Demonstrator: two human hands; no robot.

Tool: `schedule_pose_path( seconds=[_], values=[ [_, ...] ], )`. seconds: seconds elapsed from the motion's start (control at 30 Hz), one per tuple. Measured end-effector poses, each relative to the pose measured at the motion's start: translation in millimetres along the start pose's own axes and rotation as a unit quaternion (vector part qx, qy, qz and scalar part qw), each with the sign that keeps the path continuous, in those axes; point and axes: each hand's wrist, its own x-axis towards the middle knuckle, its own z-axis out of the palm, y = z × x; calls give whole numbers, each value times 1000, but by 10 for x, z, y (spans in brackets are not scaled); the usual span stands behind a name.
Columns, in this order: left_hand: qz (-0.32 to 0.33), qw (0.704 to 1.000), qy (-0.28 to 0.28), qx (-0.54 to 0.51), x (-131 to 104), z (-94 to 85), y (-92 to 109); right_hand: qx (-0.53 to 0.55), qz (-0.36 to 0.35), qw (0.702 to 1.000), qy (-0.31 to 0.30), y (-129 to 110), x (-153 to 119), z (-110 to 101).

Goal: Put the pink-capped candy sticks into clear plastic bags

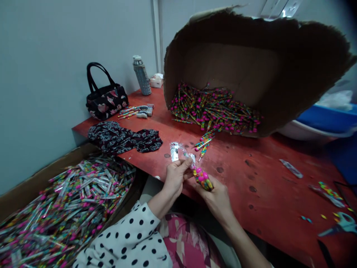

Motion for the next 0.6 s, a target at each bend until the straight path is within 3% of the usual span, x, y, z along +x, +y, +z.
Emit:
schedule_pose_path(
  seconds=[0.17, 0.27, 0.4, 0.6],
  values=[
    [36, 997, -52, 50, -28, -39, -131, 106, 59, 992, -19, -92, 77, -26],
    [49, 995, -69, 57, -18, -58, -167, 215, 124, 967, -52, -91, 99, -16],
    [66, 997, -23, -16, 18, -75, -130, 305, 186, 926, -125, -2, 22, 42],
    [43, 999, -17, -5, -40, -100, -222, 323, 176, 928, -61, -6, -4, 103]
  ],
)
